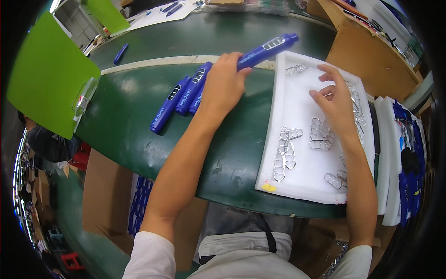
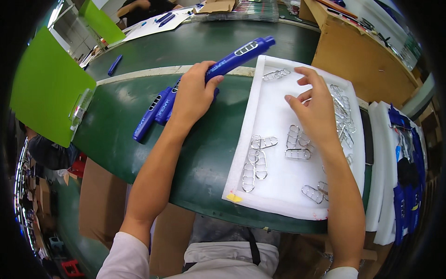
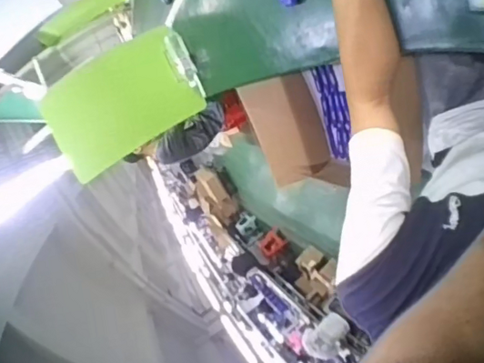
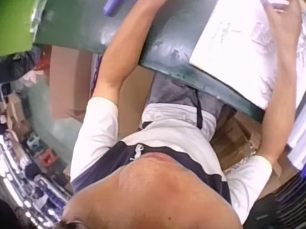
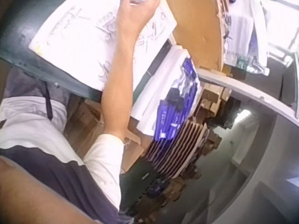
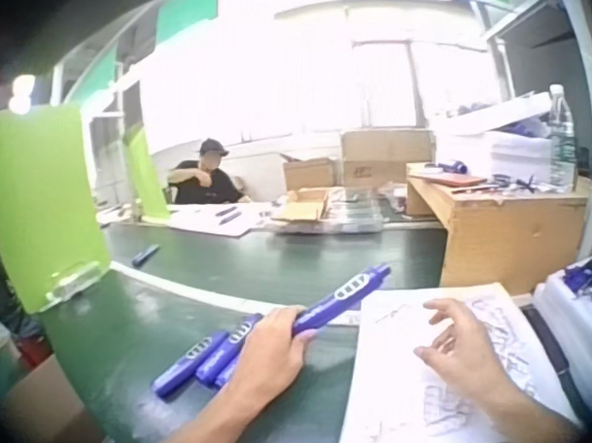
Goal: Assembling silver internal components into blue plastic electronic device housings.
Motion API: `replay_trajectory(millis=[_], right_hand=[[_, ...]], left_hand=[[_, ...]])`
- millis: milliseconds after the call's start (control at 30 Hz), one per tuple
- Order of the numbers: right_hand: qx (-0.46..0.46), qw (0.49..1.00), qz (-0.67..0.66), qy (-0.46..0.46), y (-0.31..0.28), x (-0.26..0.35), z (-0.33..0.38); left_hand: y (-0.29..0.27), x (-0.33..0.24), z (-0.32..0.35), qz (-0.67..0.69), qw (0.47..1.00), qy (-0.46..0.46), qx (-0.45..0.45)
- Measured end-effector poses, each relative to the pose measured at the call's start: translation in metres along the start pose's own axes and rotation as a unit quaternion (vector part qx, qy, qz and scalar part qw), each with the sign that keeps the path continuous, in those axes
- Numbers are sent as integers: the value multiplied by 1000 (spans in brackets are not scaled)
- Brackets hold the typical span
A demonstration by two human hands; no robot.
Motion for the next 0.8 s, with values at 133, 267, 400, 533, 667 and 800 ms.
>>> replay_trajectory(millis=[133,267,400,533,667,800], right_hand=[[35,999,18,7,2,-1,3],[49,999,20,-14,4,4,2],[48,999,20,-5,2,-5,0],[57,998,24,1,0,-6,0],[78,996,37,3,3,-6,2],[77,996,53,-16,5,-4,3]], left_hand=[[1,4,2,-20,999,-1,-44],[9,35,6,47,994,-99,-16],[24,18,9,173,967,-189,15],[22,-2,9,40,989,-138,39],[22,-22,11,-145,985,-76,59],[29,-31,14,-183,976,-66,96]])
Point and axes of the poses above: each hand's wrist, its own z-axis away from the middle knuckle, its own y-axis out of the palm, x = y × z, the point moved 7 cm from there along -z, towards the middle knuckle, and after that the axes turned 12 degrees about y, right-handed, at the moved point
